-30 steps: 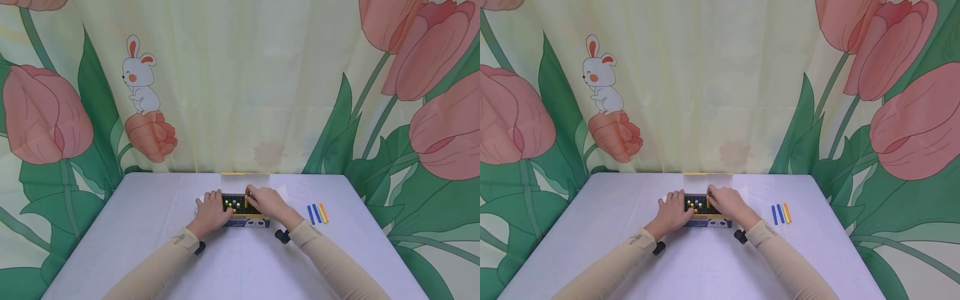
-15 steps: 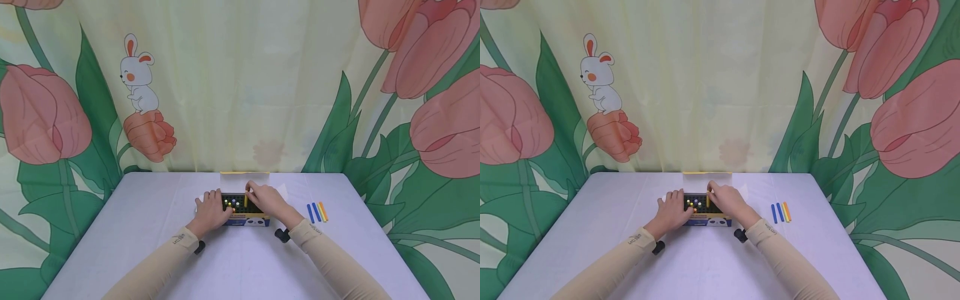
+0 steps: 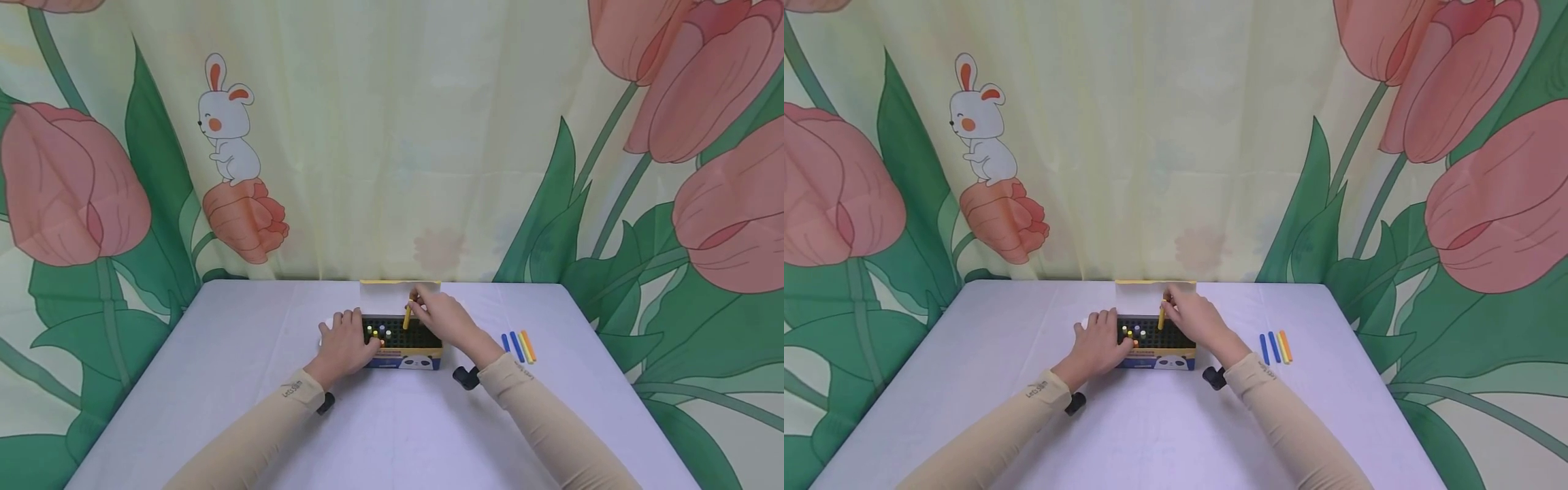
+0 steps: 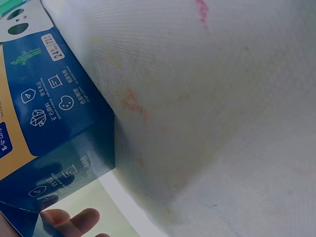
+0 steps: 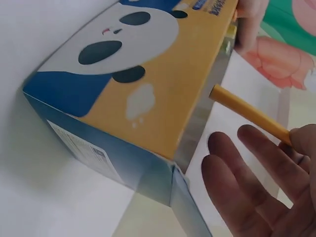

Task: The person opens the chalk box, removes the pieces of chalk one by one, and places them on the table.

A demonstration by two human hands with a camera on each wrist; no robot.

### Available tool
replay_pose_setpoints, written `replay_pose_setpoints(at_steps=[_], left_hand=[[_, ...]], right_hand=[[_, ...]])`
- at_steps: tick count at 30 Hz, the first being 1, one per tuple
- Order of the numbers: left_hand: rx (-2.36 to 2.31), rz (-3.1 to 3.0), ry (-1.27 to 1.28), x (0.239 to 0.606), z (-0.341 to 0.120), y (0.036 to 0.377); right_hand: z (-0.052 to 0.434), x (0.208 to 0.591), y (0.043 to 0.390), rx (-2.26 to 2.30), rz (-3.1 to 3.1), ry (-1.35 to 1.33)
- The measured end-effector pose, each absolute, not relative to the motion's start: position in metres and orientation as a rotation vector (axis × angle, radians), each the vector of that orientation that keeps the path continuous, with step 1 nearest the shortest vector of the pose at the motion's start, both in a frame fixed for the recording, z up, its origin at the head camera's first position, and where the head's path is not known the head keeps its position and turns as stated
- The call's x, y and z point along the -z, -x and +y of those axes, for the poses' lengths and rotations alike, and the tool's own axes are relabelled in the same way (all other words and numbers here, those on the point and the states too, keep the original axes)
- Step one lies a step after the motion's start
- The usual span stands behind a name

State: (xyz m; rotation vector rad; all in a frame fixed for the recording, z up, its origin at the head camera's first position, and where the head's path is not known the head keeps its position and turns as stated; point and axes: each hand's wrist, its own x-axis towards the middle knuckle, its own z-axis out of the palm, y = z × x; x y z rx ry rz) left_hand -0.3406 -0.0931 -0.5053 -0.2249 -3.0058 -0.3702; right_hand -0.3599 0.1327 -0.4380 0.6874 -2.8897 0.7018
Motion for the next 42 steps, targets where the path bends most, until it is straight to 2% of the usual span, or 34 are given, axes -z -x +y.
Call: replay_pose_setpoints(at_steps=[9,42], left_hand=[[0.374,-3.005,0.225,0.507,-0.093,0.340],[0.411,-2.984,0.212,0.508,-0.092,0.340]], right_hand=[[0.137,0.435,0.360,-0.761,-2.883,-0.577],[0.168,0.413,0.358,-0.712,-2.636,-0.432]])
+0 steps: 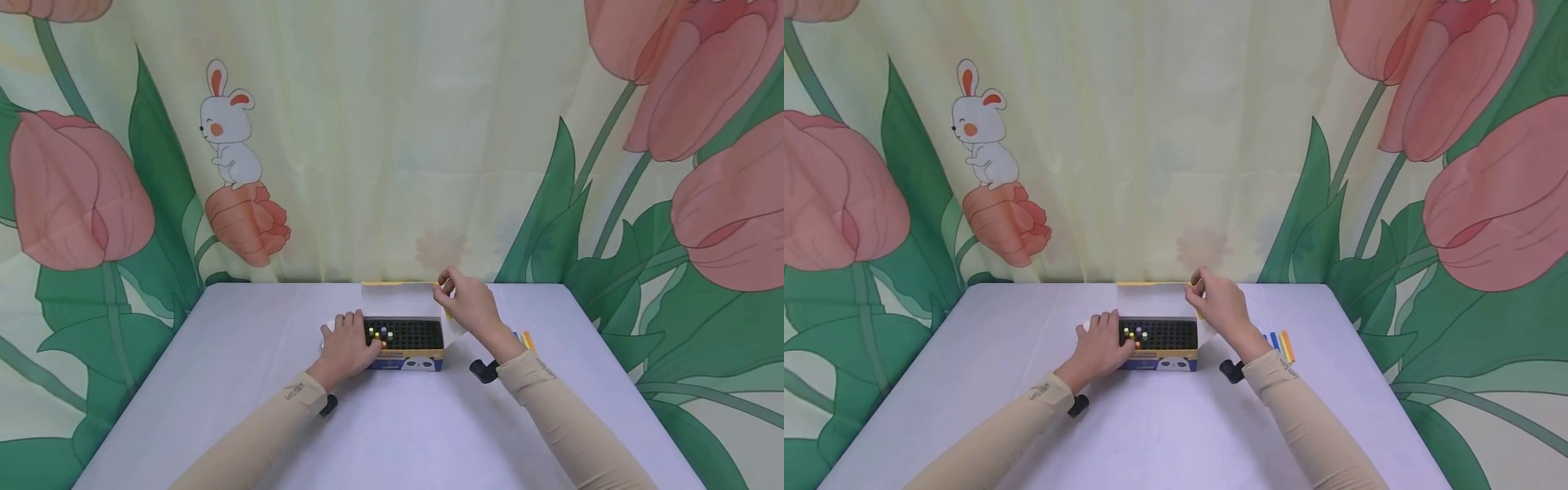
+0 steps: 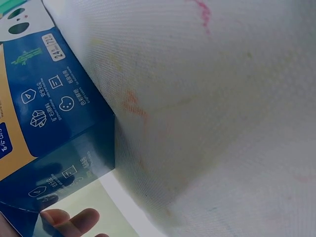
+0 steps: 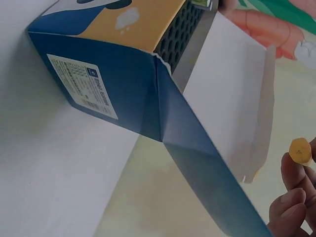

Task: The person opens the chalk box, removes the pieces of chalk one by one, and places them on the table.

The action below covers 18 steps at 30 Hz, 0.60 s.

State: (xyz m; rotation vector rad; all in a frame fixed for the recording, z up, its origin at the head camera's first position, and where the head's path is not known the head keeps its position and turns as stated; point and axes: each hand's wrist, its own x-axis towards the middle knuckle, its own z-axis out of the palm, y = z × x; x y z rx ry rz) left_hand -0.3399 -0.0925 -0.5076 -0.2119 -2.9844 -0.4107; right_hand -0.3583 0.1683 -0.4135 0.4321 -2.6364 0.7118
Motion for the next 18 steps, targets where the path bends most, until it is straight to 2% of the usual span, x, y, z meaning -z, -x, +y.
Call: replay_pose_setpoints(at_steps=[18], left_hand=[[0.380,-2.997,0.217,0.505,-0.093,0.338]], right_hand=[[0.198,0.421,0.364,-0.707,-2.595,-0.283]])
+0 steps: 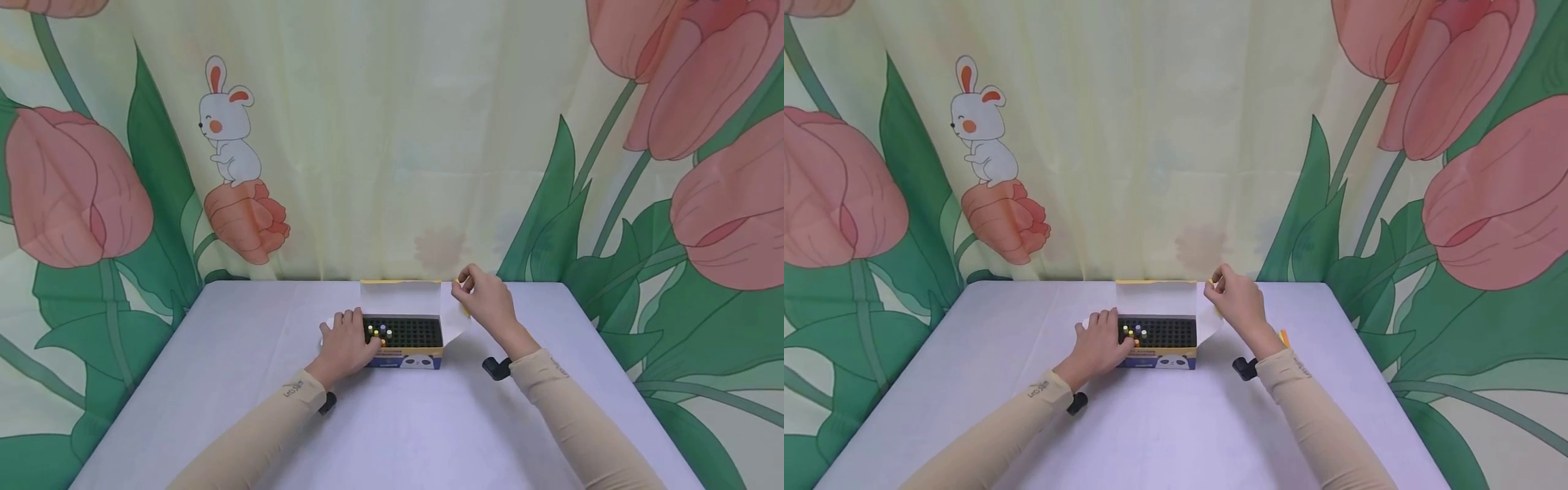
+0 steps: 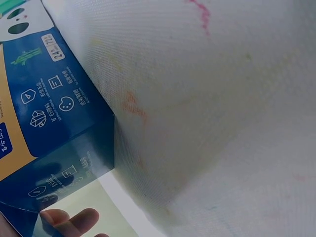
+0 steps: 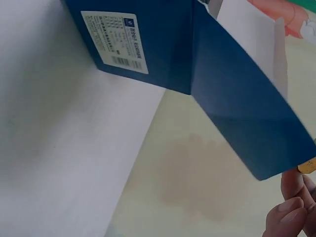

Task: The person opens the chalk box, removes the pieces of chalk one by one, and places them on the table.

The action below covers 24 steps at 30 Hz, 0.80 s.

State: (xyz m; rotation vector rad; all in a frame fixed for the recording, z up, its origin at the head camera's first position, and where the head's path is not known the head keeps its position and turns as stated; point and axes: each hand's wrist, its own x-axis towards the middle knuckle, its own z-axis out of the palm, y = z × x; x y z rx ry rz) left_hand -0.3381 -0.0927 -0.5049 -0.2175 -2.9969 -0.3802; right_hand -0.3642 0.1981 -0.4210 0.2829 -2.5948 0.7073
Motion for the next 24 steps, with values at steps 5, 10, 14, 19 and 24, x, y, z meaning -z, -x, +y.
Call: replay_pose_setpoints(at_steps=[5,10,14,19,24], left_hand=[[0.393,-3.005,0.220,0.507,-0.092,0.338],[0.409,-2.996,0.212,0.506,-0.093,0.339],[0.402,-3.000,0.206,0.507,-0.093,0.341],[0.394,-3.003,0.205,0.508,-0.093,0.340],[0.409,-2.993,0.210,0.506,-0.092,0.339]], right_hand=[[0.207,0.427,0.365,-0.726,-2.624,-0.234],[0.214,0.430,0.368,-0.746,-2.640,-0.207],[0.219,0.434,0.369,-0.737,-2.657,-0.173],[0.226,0.441,0.368,-0.713,-2.698,-0.136],[0.234,0.448,0.370,-0.698,-2.728,-0.092]])
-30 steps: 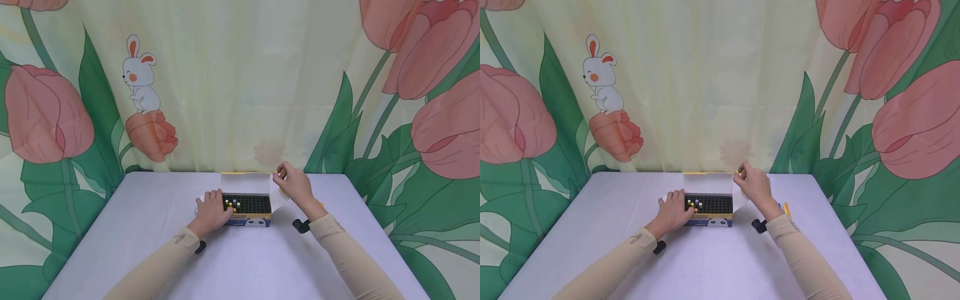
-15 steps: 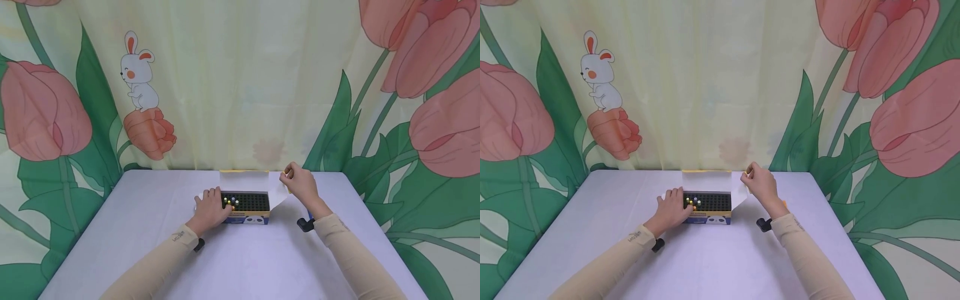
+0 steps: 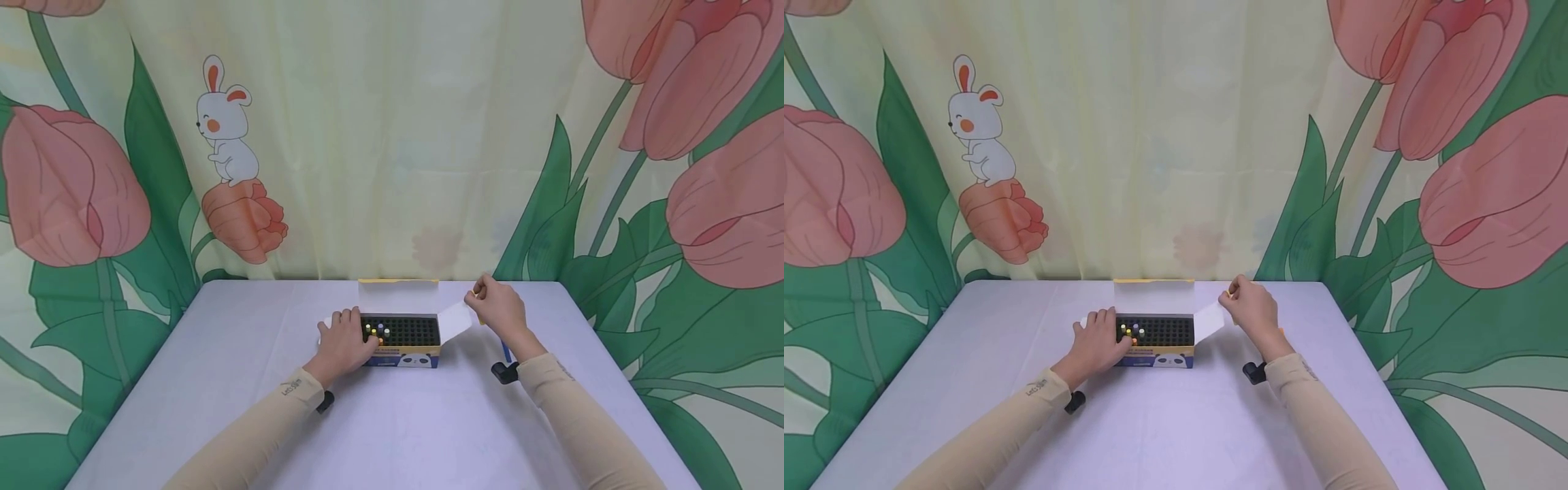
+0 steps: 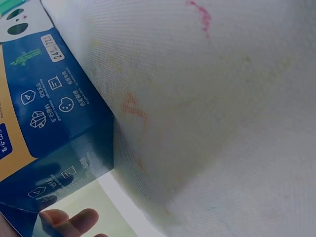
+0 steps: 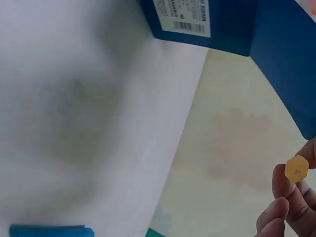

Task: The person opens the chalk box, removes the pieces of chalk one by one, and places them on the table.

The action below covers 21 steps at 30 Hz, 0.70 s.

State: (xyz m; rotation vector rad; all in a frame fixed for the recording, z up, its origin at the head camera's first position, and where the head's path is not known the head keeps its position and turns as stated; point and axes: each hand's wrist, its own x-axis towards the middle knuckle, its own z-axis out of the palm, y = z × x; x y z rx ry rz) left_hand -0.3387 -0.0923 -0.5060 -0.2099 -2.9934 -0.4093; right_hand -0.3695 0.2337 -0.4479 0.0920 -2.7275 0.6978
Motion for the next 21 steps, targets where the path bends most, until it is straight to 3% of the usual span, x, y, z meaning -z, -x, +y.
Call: replay_pose_setpoints(at_steps=[21], left_hand=[[0.419,-2.994,0.206,0.508,-0.093,0.339]], right_hand=[[0.258,0.474,0.369,-0.631,-2.962,0.060]])
